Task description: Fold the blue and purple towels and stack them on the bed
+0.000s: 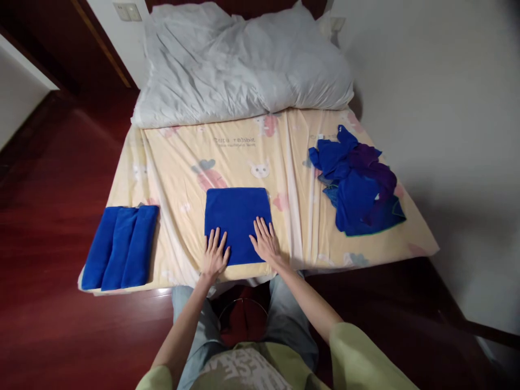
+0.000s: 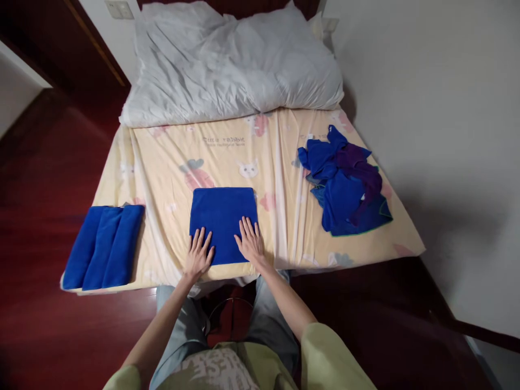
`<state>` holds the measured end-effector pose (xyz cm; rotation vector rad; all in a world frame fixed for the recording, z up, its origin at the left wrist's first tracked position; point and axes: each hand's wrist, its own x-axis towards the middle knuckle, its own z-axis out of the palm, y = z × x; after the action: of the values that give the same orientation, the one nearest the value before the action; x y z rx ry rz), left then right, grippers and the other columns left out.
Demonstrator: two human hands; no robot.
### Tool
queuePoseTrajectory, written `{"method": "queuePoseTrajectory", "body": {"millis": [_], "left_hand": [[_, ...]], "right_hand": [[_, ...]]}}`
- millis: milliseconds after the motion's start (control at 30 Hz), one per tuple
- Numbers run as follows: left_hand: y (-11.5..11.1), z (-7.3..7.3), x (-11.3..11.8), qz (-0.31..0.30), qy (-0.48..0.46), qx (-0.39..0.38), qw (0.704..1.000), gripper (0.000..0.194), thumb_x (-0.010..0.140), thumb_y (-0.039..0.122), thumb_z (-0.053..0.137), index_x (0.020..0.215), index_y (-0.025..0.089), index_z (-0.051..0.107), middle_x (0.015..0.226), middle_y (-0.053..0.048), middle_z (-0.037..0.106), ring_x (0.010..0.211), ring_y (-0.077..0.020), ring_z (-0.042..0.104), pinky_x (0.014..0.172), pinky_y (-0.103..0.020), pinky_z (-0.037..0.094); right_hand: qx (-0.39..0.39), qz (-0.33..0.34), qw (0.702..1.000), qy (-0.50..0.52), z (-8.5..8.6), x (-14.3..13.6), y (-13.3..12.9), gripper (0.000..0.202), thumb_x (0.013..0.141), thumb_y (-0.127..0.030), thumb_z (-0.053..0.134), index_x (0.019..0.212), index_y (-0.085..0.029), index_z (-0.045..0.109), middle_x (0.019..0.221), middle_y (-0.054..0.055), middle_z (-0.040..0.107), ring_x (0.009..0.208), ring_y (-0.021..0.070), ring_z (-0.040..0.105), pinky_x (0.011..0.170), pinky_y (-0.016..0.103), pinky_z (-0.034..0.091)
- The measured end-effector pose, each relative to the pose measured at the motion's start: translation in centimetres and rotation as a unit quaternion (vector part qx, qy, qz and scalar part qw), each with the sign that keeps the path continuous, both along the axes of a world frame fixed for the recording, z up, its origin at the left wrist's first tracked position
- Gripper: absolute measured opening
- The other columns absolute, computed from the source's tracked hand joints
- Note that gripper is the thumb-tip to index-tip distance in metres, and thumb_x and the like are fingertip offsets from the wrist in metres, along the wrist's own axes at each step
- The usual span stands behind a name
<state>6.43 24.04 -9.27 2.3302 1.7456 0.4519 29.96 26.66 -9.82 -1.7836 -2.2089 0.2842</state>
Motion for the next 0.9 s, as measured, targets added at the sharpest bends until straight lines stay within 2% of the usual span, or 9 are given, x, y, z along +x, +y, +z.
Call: {"method": "queuePoseTrajectory", "body": {"millis": [67, 133, 300, 533, 633, 733, 833, 900], "left_hand": [[-2.0, 0.0, -0.5, 0.012, 0.006, -0.001, 1.0, 0.059, 0.102, 0.039, 0.038, 0.158, 0.021, 0.034, 0.168, -0.008, 0.016, 0.156, -0.0297, 0.012, 0.127, -0.055, 0.015], [-2.8, 0.2, -0.8, 0.017, 0.011, -0.002, 1.0, 0.06, 0.101, 0.039, 0.039, 0.158, 0.021, 0.033, 0.169, -0.008, 0.014, 0.156, -0.0302, 0.011, 0.127, -0.056, 0.014], [-3.0, -0.1, -1.6, -0.026, 0.007, -0.017, 0.999, 0.062, 0.101, 0.039, 0.04, 0.16, 0.022, 0.029, 0.169, -0.006, 0.015, 0.156, -0.0278, 0.013, 0.128, -0.051, 0.016], [-3.6, -1.4, -2.2, -0.007, -0.02, -0.019, 1.0, 0.062, 0.099, 0.04, 0.04, 0.158, 0.022, 0.034, 0.168, -0.006, 0.019, 0.156, -0.0266, 0.015, 0.128, -0.05, 0.014], [-3.5, -1.1, -2.1, -0.012, -0.012, -0.003, 1.0, 0.06, 0.1, 0.039, 0.039, 0.157, 0.021, 0.036, 0.167, -0.008, 0.022, 0.155, -0.0265, 0.017, 0.127, -0.05, 0.015], [-3.6, 0.0, -1.8, -0.015, -0.002, 0.011, 1.0, 0.059, 0.1, 0.038, 0.037, 0.155, 0.016, 0.04, 0.165, -0.012, 0.026, 0.155, -0.0284, 0.019, 0.126, -0.053, 0.018], [-5.9, 1.1, -1.8, -0.015, 0.002, 0.025, 1.0, 0.059, 0.099, 0.036, 0.036, 0.153, 0.012, 0.042, 0.164, -0.016, 0.029, 0.154, -0.0306, 0.02, 0.124, -0.056, 0.021], [-9.8, 1.1, -2.1, -0.028, -0.003, 0.023, 0.999, 0.059, 0.097, 0.031, 0.034, 0.153, 0.013, 0.042, 0.164, -0.014, 0.03, 0.154, -0.0293, 0.02, 0.125, -0.055, 0.022]], "right_hand": [[-0.008, 0.012, 1.0, 0.001, 0.1, 0.3, -2.1, 0.066, 0.105, -0.045, 0.029, 0.162, -0.012, 0.02, 0.167, 0.011, 0.02, 0.157, 0.0258, 0.016, 0.129, 0.051, 0.013], [-0.014, 0.011, 1.0, 0.003, 0.4, 0.5, -3.1, 0.067, 0.105, -0.046, 0.03, 0.162, -0.012, 0.018, 0.167, 0.011, 0.02, 0.157, 0.0267, 0.017, 0.128, 0.052, 0.014], [-0.029, 0.046, 0.998, 0.008, 0.5, 0.5, -4.5, 0.069, 0.104, -0.045, 0.033, 0.163, -0.014, 0.013, 0.167, 0.009, 0.019, 0.157, 0.026, 0.016, 0.129, 0.052, 0.015], [-0.041, 0.04, 0.998, 0.005, -0.2, 0.4, -5.6, 0.07, 0.103, -0.044, 0.035, 0.163, -0.016, 0.012, 0.167, 0.008, 0.02, 0.157, 0.024, 0.015, 0.13, 0.051, 0.011], [-0.027, 0.042, 0.999, 0.001, 0.1, 0.4, -5.3, 0.068, 0.104, -0.044, 0.034, 0.162, -0.014, 0.017, 0.167, 0.008, 0.018, 0.157, 0.0229, 0.014, 0.13, 0.05, 0.012], [-0.03, 0.049, 0.998, 0.006, 1.2, 0.3, -5.1, 0.066, 0.103, -0.044, 0.035, 0.16, -0.011, 0.024, 0.167, 0.011, 0.021, 0.156, 0.0239, 0.018, 0.129, 0.051, 0.017], [-0.024, 0.064, 0.997, 0.035, 2.6, 0.3, -7.2, 0.061, 0.103, -0.039, 0.036, 0.157, -0.011, 0.031, 0.165, 0.011, 0.026, 0.155, 0.025, 0.023, 0.127, 0.053, 0.023], [0.005, 0.077, 0.994, 0.073, 2.8, 0.5, -10.9, 0.058, 0.103, -0.033, 0.034, 0.157, -0.015, 0.034, 0.165, 0.008, 0.029, 0.154, 0.0235, 0.026, 0.127, 0.053, 0.026]]}}
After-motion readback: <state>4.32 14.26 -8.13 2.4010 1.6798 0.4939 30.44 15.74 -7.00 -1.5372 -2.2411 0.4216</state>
